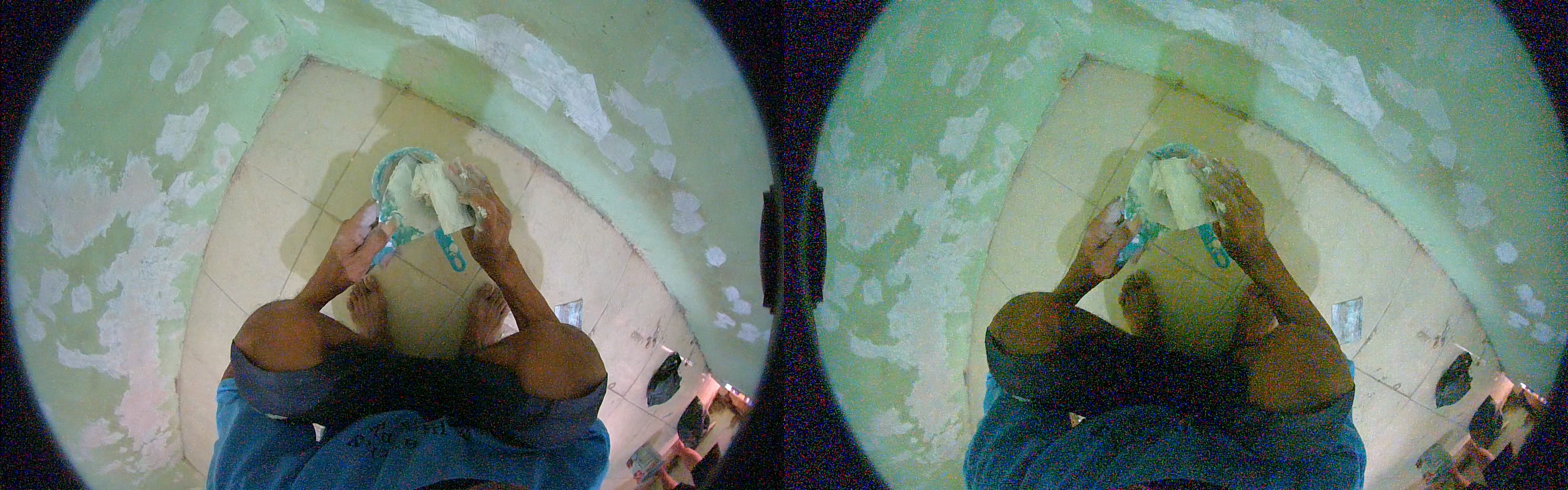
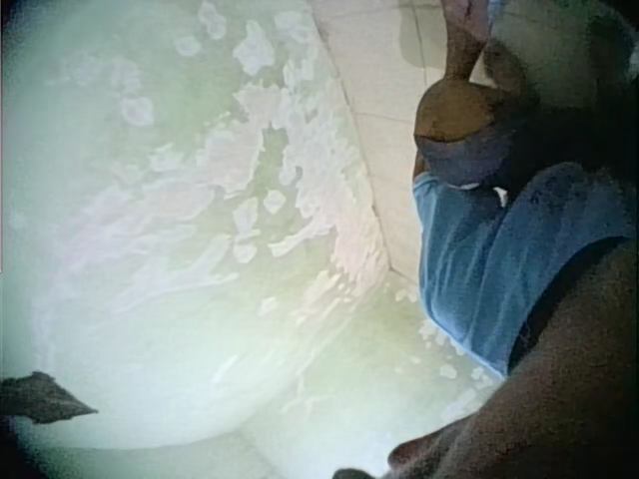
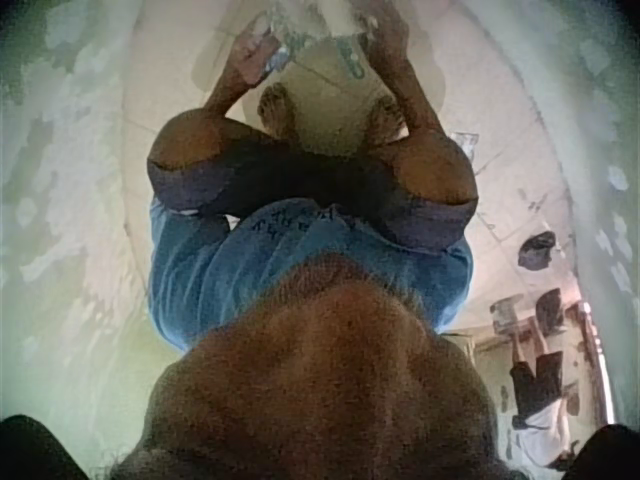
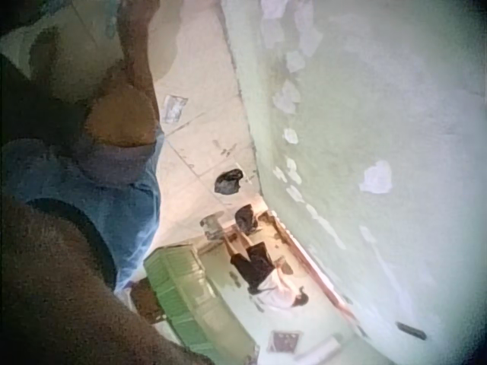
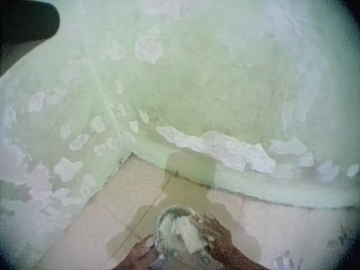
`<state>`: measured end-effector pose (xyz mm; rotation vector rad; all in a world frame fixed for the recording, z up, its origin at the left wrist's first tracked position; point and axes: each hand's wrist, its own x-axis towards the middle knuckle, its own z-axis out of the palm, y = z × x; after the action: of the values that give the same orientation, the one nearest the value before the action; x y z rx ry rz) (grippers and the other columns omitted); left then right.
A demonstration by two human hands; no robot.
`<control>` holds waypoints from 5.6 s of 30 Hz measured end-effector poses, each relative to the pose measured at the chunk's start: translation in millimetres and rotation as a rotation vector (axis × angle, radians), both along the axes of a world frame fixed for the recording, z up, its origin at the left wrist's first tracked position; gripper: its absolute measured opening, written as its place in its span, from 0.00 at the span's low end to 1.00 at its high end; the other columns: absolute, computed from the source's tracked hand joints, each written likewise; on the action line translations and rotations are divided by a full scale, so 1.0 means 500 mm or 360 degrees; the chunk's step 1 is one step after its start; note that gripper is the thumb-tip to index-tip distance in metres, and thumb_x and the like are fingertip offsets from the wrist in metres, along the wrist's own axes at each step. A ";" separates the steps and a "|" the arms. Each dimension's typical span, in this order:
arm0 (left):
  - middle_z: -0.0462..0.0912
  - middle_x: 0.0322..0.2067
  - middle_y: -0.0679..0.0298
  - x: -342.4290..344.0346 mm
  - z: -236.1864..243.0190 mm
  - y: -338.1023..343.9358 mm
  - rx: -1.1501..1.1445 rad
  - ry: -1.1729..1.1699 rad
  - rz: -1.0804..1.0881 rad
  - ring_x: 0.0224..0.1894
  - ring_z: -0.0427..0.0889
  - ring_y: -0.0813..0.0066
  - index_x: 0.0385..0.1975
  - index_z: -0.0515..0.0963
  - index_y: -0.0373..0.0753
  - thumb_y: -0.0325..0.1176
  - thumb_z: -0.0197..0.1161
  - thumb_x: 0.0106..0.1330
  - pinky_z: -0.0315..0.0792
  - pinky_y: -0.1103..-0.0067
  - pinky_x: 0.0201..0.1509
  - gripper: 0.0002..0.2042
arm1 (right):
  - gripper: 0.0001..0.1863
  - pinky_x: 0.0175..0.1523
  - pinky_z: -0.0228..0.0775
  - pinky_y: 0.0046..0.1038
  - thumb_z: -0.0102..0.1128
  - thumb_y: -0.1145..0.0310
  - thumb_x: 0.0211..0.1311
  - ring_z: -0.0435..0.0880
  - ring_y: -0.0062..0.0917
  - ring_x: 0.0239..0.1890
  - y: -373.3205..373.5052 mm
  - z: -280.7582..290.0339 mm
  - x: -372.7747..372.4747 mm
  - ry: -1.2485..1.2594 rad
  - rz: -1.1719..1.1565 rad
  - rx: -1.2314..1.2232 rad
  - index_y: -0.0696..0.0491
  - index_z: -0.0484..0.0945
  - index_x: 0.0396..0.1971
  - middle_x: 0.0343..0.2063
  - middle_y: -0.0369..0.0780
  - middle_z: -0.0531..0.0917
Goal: The person applies white putty to a green wall using two scrapers, gathering material from a blue bucket and spreading it over damaged areas of the wall.
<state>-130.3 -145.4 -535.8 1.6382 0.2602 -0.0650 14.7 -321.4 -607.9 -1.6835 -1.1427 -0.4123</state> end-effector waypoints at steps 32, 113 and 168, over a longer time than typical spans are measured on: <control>0.76 0.22 0.62 0.025 0.015 -0.008 -0.0609 0.0438 0.0095 0.15 0.71 0.80 0.46 0.67 0.36 0.36 0.50 0.66 0.66 0.84 0.18 0.14 | 0.18 0.44 0.75 0.28 0.58 0.84 0.49 0.80 0.27 0.41 -0.071 0.084 0.022 0.1493 -0.0001 0.0116 0.61 0.73 0.43 0.40 0.42 0.80; 0.76 0.45 0.63 0.014 -0.008 0.002 -0.0503 0.0627 -0.0046 0.43 0.75 0.76 0.55 0.64 0.37 0.37 0.55 0.62 0.70 0.78 0.46 0.22 | 0.20 0.52 0.71 0.31 0.47 0.79 0.53 0.78 0.35 0.48 -0.052 0.009 -0.029 0.0314 -0.0213 -0.0479 0.48 0.76 0.46 0.46 0.41 0.79; 0.76 0.24 0.59 0.017 -0.038 -0.052 -0.0748 0.0129 0.0175 0.17 0.74 0.77 0.48 0.66 0.35 0.36 0.54 0.62 0.67 0.83 0.16 0.17 | 0.22 0.42 0.72 0.22 0.61 0.66 0.54 0.79 0.21 0.36 -0.184 0.058 0.043 0.2397 0.0607 0.0349 0.59 0.72 0.48 0.37 0.37 0.80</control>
<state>-121.9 -171.5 -554.9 1.1540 0.3664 -0.1011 36.2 -413.6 -578.8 -1.0353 -0.2036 0.8494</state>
